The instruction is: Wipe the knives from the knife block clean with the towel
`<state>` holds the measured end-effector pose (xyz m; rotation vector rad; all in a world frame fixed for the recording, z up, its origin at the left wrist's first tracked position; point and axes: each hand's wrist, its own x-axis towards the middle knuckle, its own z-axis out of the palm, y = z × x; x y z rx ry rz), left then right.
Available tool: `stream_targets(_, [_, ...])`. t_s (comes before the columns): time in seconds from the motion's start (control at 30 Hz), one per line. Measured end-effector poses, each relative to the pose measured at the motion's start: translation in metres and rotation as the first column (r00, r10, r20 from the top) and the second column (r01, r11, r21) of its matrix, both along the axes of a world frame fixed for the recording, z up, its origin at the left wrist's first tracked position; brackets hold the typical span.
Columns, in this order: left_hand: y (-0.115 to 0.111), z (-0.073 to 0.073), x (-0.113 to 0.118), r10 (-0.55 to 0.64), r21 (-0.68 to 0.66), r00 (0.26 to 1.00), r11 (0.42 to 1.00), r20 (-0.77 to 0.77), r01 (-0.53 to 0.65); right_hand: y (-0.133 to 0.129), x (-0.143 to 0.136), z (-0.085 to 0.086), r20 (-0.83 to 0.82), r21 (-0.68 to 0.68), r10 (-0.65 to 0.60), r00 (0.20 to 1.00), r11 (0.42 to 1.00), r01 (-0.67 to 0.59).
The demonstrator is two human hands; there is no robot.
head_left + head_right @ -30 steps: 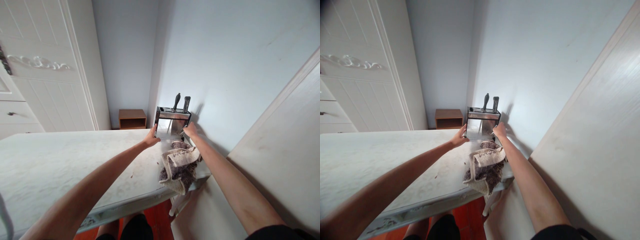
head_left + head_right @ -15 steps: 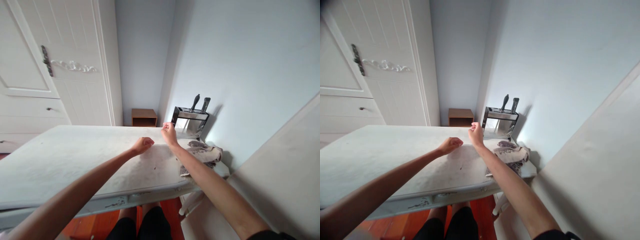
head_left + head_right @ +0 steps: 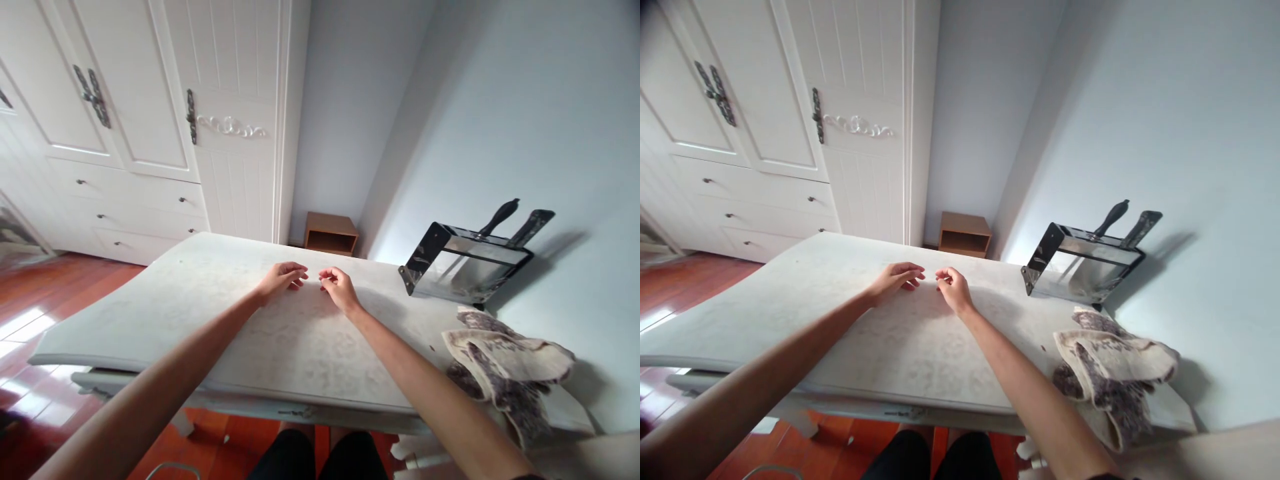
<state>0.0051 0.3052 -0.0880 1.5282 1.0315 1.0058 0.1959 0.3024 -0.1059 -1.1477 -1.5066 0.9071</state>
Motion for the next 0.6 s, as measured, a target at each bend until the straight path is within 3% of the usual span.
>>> stream_targets(0.2, [0.014, 0.004, 0.014, -0.197, -0.089, 0.974, 0.974, 0.108, 0.207, -0.001, -0.001, 0.003, 0.009, 0.01, 0.15, 0.989, 0.989, -0.15])
stream_targets(0.33, [0.016, 0.002, 0.013, -0.301, -0.164, 0.895, 0.915, 0.329, 0.368, -0.008, 0.0, 0.006, -0.012, 0.006, 0.221, 0.975, 0.975, -0.221])
stream_targets(0.47, [0.009, 0.005, 0.011, -0.304, -0.211, 0.809, 0.864, 0.503, 0.456, -0.018, -0.001, 0.012, -0.027, -0.019, 0.309, 0.951, 0.951, -0.309])
stream_targets(0.6, [0.002, 0.01, 0.013, -0.307, -0.26, 0.785, 0.825, 0.538, 0.501, -0.026, -0.001, 0.017, 0.005, -0.017, 0.31, 0.951, 0.951, -0.31])
